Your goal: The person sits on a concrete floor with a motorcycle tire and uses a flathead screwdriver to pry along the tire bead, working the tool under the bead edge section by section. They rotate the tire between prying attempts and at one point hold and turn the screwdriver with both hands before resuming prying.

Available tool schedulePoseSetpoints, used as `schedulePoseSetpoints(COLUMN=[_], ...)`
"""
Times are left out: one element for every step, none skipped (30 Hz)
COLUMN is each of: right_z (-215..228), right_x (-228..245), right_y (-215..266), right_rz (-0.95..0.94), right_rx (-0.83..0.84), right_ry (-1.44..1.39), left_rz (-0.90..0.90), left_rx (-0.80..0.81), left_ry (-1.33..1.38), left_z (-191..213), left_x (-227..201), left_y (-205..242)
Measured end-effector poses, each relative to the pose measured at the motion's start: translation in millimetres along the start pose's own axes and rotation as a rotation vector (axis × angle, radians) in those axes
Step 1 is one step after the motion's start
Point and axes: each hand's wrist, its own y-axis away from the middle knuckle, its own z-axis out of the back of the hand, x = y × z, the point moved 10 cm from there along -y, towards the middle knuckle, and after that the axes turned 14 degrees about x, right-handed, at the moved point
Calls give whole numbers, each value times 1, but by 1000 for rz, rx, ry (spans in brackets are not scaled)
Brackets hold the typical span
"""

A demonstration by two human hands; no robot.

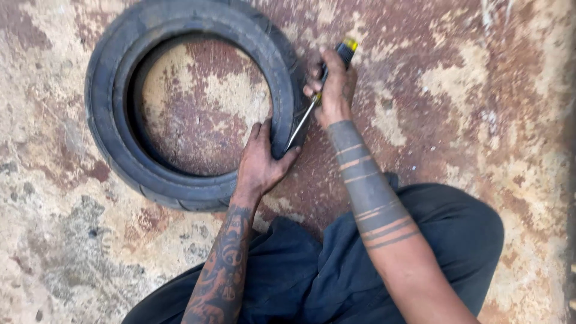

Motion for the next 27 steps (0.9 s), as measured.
schedulePoseSetpoints(right_z=[2, 2, 0, -4, -7, -8, -7, -2, -1, -2, -3, 1, 4, 4, 10, 18, 26, 29, 31, 30, 25, 24, 22, 19, 18, 21, 20], right_x=[0, -5, -2, -3, -5, -7, -9, -10, -11, -5, 1, 9, 18, 27, 36, 40, 43, 41, 45, 49, 49, 49, 48, 50, 49, 47, 47], right_y=[1, 6, -1, -2, -2, -6, -8, -6, -3, -4, -5, -5, -5, -9, -14, -14, -14, -13, -13, -15, -11, -9, -8, -8, -9, -7, -4], right_rz=[-14, -42, -41, -35, -29, -34, -44, -57, -64, -32, -1, 2, 27, 55, 62, 84, 105, 96, 143, 191, 183, 169, 155, 154, 141, 122, 116], right_rx=[-28, -54, -43, -19, 5, 15, 8, -5, -2, 15, 32, 37, 42, 54, 65, 49, 32, 40, 64, 91, 104, 85, 67, 73, 50, 24, 27], right_ry=[0, 0, 1, -4, -10, -14, -21, -23, -23, -61, -99, -96, -195, -299, -301, -360, -419, -424, -408, -396, -404, -391, -378, -380, -374, -360, -353], left_rz=[15, 44, 44, 34, 25, 33, -7, -47, -40, -1, 39, 35, 21, 5, 1, 170, 342, 353, 393, 434, 448, 304, 160, 163, 107, 52, 56], left_rx=[30, 60, 49, 58, 65, 56, 28, 7, 4, 20, 35, 30, 103, 169, 157, 293, 428, 421, 400, 372, 363, 225, 88, 82, 26, -25, -26], left_ry=[25, 54, 56, 82, 108, 106, 140, 178, 180, 129, 78, 79, -9, -103, -107, -244, -379, -377, -537, -698, -698, -707, -714, -715, -734, -743, -735], left_z=[-1, -3, -3, -5, -9, -6, -2, -2, -5, -10, -14, -10, -14, -14, 3, 3, 8, 2, 2, 5, -4, -5, -5, -4, -1, -3, -7], left_x=[-1, 2, 4, 8, 12, 12, 7, 3, 12, 21, 29, 34, 35, 37, 24, 30, 39, 48, 59, 70, 81, 74, 67, 68, 63, 58, 58], left_y=[-1, 4, -2, -2, -1, -2, -2, 0, 1, -1, -3, 0, 2, 2, 8, 19, 35, 45, 55, 64, 68, 64, 63, 64, 65, 67, 63])
